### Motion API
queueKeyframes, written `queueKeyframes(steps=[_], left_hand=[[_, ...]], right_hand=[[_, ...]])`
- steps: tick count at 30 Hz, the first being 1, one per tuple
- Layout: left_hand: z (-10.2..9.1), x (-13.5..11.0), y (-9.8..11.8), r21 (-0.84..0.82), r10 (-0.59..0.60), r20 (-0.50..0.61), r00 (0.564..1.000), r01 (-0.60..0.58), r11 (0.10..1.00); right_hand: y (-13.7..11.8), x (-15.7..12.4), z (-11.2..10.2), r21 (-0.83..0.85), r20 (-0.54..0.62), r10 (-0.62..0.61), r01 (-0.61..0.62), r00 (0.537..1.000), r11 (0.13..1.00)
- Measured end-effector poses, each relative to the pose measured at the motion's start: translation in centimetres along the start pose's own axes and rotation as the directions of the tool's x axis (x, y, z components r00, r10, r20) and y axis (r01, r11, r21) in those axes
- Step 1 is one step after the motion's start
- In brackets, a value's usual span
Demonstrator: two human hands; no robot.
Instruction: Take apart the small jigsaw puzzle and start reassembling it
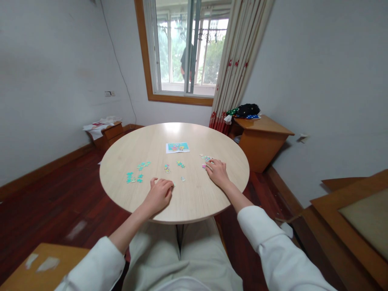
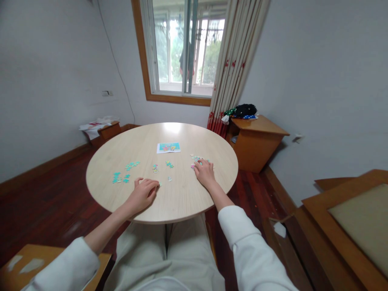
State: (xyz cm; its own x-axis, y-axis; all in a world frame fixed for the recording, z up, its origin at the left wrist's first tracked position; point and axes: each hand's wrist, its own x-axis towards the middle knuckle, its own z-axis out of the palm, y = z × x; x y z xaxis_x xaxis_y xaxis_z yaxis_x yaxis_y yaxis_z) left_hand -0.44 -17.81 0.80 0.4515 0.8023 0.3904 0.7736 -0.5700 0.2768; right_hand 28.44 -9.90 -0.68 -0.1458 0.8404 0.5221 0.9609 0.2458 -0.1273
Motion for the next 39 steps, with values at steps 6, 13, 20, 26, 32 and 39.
queueKeyframes(steps=[6, 13, 20, 26, 32, 39], left_hand=[[-0.1, 0.1, 0.1, -0.011, 0.002, 0.020, 1.000, -0.002, 1.000], [-0.4, 0.1, 0.4, -0.006, 0.000, 0.012, 1.000, 0.000, 1.000], [0.0, 0.1, 0.0, 0.000, -0.001, 0.023, 1.000, 0.001, 1.000], [0.0, 0.1, 0.0, 0.005, -0.002, 0.022, 1.000, 0.002, 1.000], [0.0, 0.1, 0.0, 0.013, 0.004, 0.021, 1.000, -0.004, 1.000], [0.2, 0.2, -0.6, -0.004, -0.043, -0.013, 0.999, 0.043, 0.999]], right_hand=[[-1.6, 0.3, 0.1, -0.017, 0.088, -0.014, 0.015, 0.996, 1.000], [-2.0, 1.5, 0.0, -0.070, 0.156, -0.043, 0.054, 0.987, 0.996], [-4.4, 2.1, -0.3, -0.076, 0.025, -0.085, 0.087, 0.996, 0.993], [-8.5, 1.6, -0.1, 0.013, 0.165, -0.258, 0.260, 0.952, 0.966], [-9.5, 2.0, 1.0, 0.229, 0.200, -0.320, 0.273, 0.926, 0.934], [-8.5, 1.8, 1.7, 0.443, 0.026, -0.152, 0.125, 0.988, 0.888]])
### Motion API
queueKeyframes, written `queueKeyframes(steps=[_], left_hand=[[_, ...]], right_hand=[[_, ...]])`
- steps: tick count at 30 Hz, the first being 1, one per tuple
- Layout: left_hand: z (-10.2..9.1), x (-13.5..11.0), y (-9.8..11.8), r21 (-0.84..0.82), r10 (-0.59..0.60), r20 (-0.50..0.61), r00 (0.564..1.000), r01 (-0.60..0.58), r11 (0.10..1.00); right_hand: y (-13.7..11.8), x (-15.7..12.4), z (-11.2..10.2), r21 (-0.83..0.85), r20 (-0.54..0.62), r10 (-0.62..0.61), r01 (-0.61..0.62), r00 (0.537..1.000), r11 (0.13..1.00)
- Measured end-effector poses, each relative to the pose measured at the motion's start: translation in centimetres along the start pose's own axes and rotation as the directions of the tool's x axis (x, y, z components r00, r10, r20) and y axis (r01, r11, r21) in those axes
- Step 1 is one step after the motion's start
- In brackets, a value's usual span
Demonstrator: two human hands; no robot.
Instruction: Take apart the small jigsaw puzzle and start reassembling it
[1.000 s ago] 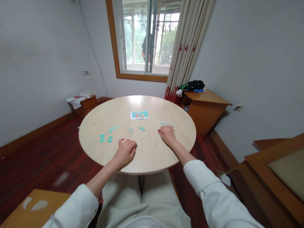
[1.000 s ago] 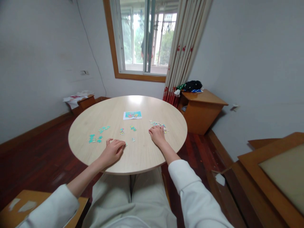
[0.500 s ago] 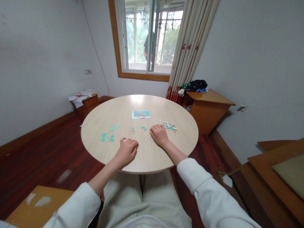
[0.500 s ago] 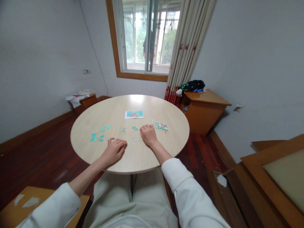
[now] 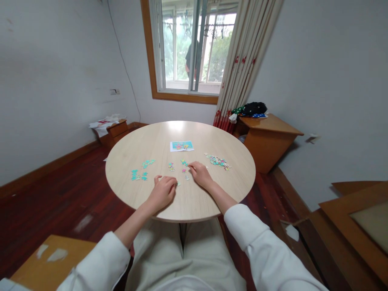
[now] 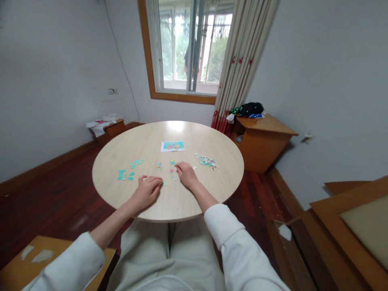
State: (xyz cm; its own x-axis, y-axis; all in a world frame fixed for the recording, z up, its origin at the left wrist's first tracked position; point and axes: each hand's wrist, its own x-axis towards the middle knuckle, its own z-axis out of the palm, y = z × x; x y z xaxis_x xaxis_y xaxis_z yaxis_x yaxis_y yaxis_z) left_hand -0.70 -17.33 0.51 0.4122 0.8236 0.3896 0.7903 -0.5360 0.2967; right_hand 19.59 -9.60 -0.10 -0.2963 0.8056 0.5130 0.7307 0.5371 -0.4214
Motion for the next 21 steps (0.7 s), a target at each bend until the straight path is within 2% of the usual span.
queueKeyframes(steps=[3, 5, 8, 11, 14, 17, 21], left_hand=[[0.3, 0.9, -0.4, -0.002, -0.028, 0.023, 0.999, 0.028, 1.000], [0.7, 2.0, -0.4, 0.007, -0.008, 0.081, 0.997, 0.007, 1.000], [1.3, 3.9, 0.0, 0.019, 0.023, 0.132, 0.991, -0.025, 1.000], [1.7, 5.4, 0.7, 0.036, 0.044, 0.156, 0.987, -0.050, 0.998], [1.5, 5.7, 1.0, 0.074, 0.055, 0.172, 0.984, -0.068, 0.995], [1.2, 5.2, 0.7, 0.114, 0.026, 0.134, 0.991, -0.042, 0.993], [1.0, 4.3, 0.0, 0.140, -0.003, 0.076, 0.997, -0.007, 0.990]], right_hand=[[2.1, -1.0, -1.4, -0.087, -0.097, 0.111, -0.119, 0.989, 0.989], [3.5, -1.8, -2.4, -0.177, -0.107, 0.165, -0.182, 0.980, 0.967], [4.8, -2.8, -3.4, -0.275, -0.072, 0.207, -0.219, 0.976, 0.936], [5.0, -3.0, -3.6, -0.324, -0.019, 0.229, -0.223, 0.973, 0.919], [4.7, -2.7, -3.5, -0.330, 0.010, 0.226, -0.210, 0.974, 0.920], [4.6, -2.2, -3.4, -0.324, 0.000, 0.211, -0.199, 0.978, 0.925], [5.0, -1.6, -3.4, -0.199, -0.025, 0.272, -0.271, 0.962, 0.942]])
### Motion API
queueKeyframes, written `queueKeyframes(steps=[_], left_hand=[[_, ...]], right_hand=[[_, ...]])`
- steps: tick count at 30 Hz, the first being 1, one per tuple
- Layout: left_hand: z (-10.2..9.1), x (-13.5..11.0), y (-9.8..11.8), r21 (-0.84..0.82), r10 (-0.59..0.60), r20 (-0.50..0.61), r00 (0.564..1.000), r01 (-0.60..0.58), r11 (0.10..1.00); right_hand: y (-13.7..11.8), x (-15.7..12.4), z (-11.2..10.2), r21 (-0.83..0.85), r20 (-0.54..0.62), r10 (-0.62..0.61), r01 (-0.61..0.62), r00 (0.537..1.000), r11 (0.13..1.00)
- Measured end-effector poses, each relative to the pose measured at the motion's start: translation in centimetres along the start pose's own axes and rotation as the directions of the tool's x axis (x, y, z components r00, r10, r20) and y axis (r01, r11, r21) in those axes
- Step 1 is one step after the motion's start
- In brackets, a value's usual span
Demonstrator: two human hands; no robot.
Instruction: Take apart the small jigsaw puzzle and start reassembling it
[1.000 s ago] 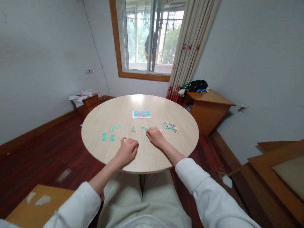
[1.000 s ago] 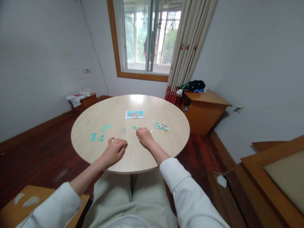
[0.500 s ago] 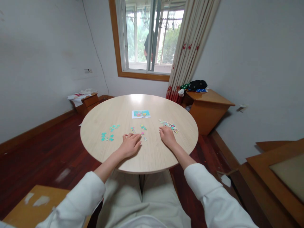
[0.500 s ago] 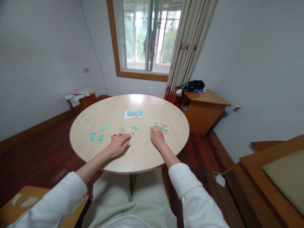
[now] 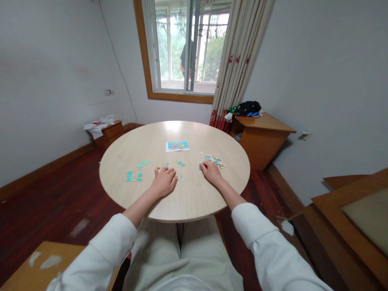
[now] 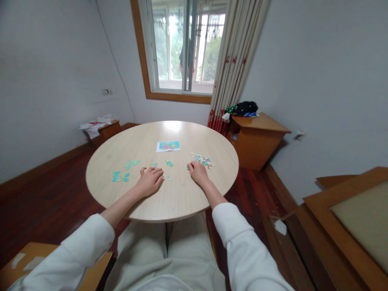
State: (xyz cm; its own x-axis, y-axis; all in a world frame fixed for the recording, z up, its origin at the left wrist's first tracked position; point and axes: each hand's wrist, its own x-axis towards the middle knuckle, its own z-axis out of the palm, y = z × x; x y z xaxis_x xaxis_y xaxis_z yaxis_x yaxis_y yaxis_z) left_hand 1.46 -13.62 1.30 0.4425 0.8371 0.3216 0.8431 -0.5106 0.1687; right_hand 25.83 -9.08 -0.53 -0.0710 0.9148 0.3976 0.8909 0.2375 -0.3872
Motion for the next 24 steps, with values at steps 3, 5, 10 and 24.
queueKeyframes(steps=[3, 5, 10, 24], left_hand=[[0.1, -0.3, -0.2, 0.007, -0.005, -0.025, 1.000, 0.005, 1.000], [0.2, -0.3, -0.2, 0.010, -0.007, -0.035, 0.999, 0.008, 1.000], [0.3, -0.3, -0.2, 0.007, -0.025, -0.045, 0.999, 0.025, 1.000], [-0.9, -1.9, -1.3, -0.212, -0.214, -0.103, 0.971, 0.189, 0.959]], right_hand=[[0.4, 0.5, 0.2, 0.102, 0.009, 0.088, -0.089, 0.996, 0.991], [0.6, 0.6, 0.4, 0.137, -0.009, 0.112, -0.109, 0.994, 0.985], [0.9, 0.5, 0.5, 0.220, -0.074, 0.123, -0.104, 0.990, 0.970], [-0.7, -3.7, -0.4, -0.007, 0.105, -0.169, 0.171, 0.980, 0.985]])
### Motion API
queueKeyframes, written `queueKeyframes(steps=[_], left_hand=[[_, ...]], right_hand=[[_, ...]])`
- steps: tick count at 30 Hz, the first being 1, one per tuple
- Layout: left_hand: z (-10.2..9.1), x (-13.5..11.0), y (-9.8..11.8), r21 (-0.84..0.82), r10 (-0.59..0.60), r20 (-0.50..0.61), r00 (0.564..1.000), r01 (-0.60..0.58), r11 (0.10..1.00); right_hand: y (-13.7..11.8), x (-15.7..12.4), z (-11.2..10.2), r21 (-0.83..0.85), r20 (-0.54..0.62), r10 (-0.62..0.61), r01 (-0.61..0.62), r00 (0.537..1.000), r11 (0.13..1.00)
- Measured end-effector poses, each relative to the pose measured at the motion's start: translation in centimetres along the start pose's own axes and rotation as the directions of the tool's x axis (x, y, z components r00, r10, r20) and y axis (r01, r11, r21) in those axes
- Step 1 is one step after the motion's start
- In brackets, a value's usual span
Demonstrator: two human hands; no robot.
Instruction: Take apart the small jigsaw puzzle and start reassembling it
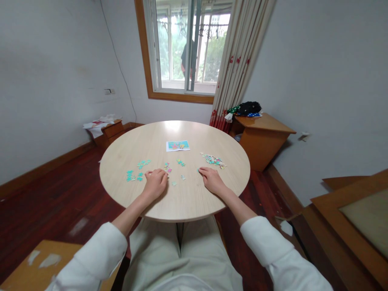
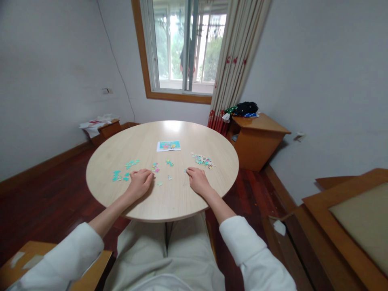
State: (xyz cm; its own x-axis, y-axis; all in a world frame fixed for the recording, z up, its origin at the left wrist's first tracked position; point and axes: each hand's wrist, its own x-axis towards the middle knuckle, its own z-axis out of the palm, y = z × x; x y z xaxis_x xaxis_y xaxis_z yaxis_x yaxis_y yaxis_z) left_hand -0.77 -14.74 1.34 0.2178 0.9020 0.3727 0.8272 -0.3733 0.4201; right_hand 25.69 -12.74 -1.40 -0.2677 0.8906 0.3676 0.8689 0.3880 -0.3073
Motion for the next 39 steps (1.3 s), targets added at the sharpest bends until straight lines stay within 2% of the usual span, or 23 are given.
queueKeyframes(steps=[5, 12, 18, 24, 28, 31, 35, 39], left_hand=[[0.1, -1.2, 1.4, -0.063, 0.022, 0.072, 0.997, -0.018, 0.998], [1.0, -2.2, 2.6, -0.055, 0.079, 0.087, 0.993, -0.075, 0.996], [1.3, -2.4, 2.7, -0.027, 0.109, 0.085, 0.990, -0.107, 0.994], [1.3, -2.2, 2.1, -0.016, 0.113, 0.066, 0.991, -0.113, 0.994], [1.1, -1.6, 1.8, -0.013, 0.069, 0.048, 0.996, -0.069, 0.998], [1.2, -1.3, 2.0, -0.012, 0.080, 0.051, 0.995, -0.080, 0.997], [1.5, -1.3, 2.4, -0.012, 0.085, 0.051, 0.995, -0.084, 0.996], [1.4, -1.2, 2.3, -0.009, 0.059, 0.030, 0.998, -0.059, 0.998]], right_hand=[[-1.5, 0.1, -0.3, -0.081, 0.051, 0.018, -0.014, 0.999, 0.997], [-3.2, 0.6, -0.2, -0.124, 0.088, 0.019, -0.008, 0.996, 0.992], [-4.0, 0.7, -0.5, -0.132, 0.095, 0.006, 0.007, 0.995, 0.991], [-3.8, 0.8, -0.7, -0.201, 0.075, 0.121, -0.104, 0.990, 0.974], [-3.7, 0.9, -0.7, -0.134, 0.088, 0.124, -0.112, 0.988, 0.985], [-3.9, 0.6, -0.7, -0.085, 0.108, 0.098, -0.089, 0.989, 0.992], [-4.0, 0.6, -0.7, -0.145, 0.123, 0.095, -0.077, 0.988, 0.986], [-3.9, 2.0, -0.3, -0.213, 0.139, 0.156, -0.124, 0.978, 0.969]])
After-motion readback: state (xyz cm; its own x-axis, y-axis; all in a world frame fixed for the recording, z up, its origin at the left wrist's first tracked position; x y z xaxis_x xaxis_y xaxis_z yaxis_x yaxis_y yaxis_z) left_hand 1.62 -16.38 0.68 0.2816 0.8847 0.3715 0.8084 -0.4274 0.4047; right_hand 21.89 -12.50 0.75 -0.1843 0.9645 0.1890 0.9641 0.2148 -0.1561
